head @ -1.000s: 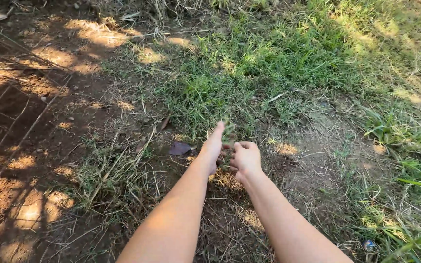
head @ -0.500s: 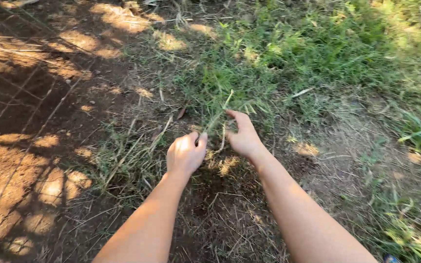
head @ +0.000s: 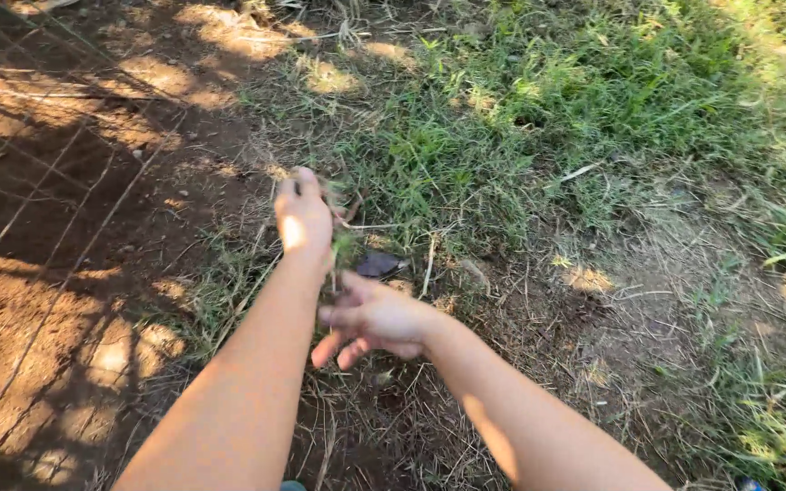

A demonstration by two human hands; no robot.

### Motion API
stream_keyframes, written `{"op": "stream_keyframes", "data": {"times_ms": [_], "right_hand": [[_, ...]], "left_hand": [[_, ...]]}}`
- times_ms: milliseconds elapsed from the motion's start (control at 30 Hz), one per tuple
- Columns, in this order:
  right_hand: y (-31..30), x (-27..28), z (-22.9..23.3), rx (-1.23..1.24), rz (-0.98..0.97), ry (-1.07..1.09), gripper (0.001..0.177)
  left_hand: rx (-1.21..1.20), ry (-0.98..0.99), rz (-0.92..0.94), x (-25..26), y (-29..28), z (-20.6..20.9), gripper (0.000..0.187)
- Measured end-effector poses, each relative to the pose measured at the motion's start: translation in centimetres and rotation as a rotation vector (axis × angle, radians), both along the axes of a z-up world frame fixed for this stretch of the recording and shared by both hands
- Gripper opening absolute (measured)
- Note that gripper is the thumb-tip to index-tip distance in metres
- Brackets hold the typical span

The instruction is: The person is pulling weeds and clearing a small patch of soil with their hands in an outdoor area.

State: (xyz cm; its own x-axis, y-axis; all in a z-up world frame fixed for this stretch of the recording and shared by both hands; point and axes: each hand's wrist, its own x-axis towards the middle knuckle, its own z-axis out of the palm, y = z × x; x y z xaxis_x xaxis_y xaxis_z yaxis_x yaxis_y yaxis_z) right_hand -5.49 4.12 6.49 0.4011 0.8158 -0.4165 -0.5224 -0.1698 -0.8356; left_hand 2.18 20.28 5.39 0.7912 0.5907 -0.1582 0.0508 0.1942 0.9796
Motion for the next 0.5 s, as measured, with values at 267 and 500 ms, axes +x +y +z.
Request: {"op": "stream_keyframes", "data": {"times_ms": [267,500], "right_hand": [[2.4,-1.7,-9.3,-0.139,-0.011,-0.132,0.035],[5.0,2.3,-16.5,0.069,-0.605,0.331,0.027]], "left_hand": [[0.696,0.202,0.056,-1.7,-1.2,3.2,0.048],[0.695,0.797,-0.823,-3.9,1.6,0.3,0.113]]}}
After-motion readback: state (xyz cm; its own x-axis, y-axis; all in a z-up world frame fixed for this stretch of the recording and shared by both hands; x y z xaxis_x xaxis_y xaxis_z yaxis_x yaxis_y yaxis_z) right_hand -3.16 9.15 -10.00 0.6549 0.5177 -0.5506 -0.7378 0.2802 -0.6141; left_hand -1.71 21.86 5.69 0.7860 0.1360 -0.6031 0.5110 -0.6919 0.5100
